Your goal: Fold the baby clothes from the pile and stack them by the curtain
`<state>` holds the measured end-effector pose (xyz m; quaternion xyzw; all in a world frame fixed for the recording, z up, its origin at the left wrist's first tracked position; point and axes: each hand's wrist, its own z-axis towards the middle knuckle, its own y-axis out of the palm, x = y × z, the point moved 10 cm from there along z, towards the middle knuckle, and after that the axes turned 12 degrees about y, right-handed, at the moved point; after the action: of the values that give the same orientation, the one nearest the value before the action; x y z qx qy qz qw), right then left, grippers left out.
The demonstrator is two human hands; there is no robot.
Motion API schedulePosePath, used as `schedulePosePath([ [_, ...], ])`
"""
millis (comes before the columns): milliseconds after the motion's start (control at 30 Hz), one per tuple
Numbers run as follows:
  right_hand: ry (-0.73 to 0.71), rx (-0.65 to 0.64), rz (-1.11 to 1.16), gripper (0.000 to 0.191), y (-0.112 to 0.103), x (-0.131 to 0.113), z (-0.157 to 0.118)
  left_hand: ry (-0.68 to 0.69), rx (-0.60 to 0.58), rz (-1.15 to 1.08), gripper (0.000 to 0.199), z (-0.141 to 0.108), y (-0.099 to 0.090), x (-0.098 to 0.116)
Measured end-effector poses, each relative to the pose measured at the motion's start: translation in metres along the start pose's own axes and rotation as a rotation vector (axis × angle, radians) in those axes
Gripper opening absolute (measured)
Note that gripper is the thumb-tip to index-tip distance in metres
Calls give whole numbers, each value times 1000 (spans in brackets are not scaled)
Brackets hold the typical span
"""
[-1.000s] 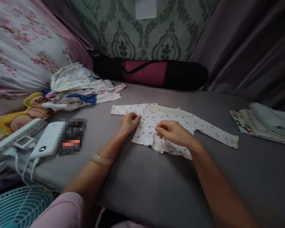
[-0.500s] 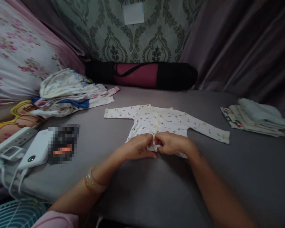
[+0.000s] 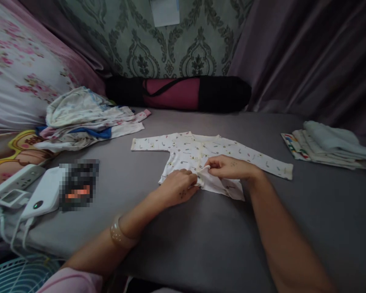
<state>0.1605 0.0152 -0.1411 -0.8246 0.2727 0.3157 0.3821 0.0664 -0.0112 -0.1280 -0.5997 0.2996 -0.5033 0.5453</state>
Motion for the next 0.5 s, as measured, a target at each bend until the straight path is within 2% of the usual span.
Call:
schedulePosePath([
  [267,-65,99,-39,15,-16,-17,-17,-58,239,47,23,0,-34,11],
  [367,-54,98,-33,20,-15,-20,-20,-32,208,47,24,3,-27,18],
  [500,-55,72,-55,26,-5,-24,-17,56,42,73,27,5,-7,29],
])
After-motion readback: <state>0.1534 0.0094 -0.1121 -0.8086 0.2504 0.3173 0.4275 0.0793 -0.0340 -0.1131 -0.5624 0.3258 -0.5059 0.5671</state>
